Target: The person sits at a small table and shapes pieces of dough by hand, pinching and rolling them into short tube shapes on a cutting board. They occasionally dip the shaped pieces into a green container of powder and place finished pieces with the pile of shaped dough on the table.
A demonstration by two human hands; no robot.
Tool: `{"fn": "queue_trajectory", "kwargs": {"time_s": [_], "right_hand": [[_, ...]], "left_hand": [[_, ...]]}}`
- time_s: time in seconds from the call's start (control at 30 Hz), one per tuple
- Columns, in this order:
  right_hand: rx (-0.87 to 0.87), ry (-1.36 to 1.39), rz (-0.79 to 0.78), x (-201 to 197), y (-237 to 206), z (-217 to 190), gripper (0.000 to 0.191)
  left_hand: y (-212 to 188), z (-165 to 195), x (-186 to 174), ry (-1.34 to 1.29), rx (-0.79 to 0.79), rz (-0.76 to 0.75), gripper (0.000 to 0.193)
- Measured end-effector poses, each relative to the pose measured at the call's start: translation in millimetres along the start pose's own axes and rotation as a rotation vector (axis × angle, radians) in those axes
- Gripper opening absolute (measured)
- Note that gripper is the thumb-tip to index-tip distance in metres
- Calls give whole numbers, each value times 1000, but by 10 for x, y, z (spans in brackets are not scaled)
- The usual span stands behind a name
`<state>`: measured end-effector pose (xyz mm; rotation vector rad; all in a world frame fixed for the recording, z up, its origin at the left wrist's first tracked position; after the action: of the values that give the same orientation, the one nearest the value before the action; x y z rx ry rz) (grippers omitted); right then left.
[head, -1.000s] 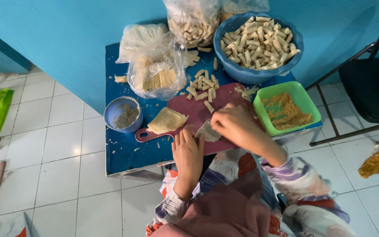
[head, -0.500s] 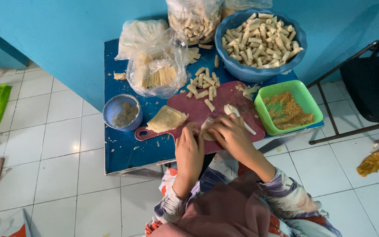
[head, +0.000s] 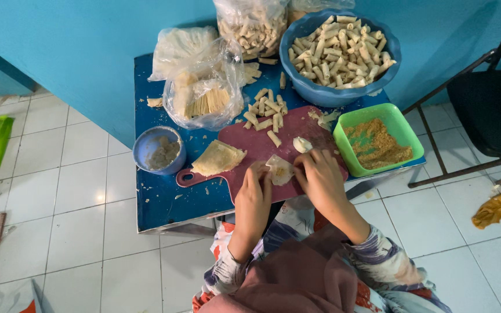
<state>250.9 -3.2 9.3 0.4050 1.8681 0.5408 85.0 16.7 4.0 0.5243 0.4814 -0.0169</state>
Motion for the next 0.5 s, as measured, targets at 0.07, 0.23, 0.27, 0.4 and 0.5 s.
{"fn": "queue_trajectory", "kwargs": {"time_s": [0.07,0.23,0.27,0.4,0.5], "right_hand": [[10,33,-14,18,15,8,12],[6,25,-35,56,47,5,16],[0,18,-23,47,43,1,17],[-30,14,19,24,36,-26,19],[-10,-22,-17,64,37,-36,17]], "left_hand": [[5,-1,12,41,2,-38,12],[22,103,34,145,150,-87,15],[22,117,42,168,169,-89,17],[22,163,28,153,222,-54,18],[23,155,39,202,218,-65,20]]}}
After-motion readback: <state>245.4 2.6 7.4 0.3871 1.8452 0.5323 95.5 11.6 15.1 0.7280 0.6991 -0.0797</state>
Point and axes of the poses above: each hand's wrist, its own y-axis towards the middle knuckle, its own x-axis out of the palm, z = x × y, the point moved 7 cm from there along y, towards the middle knuckle, and after that the axes turned 3 degrees about z, right-handed, at the moved point
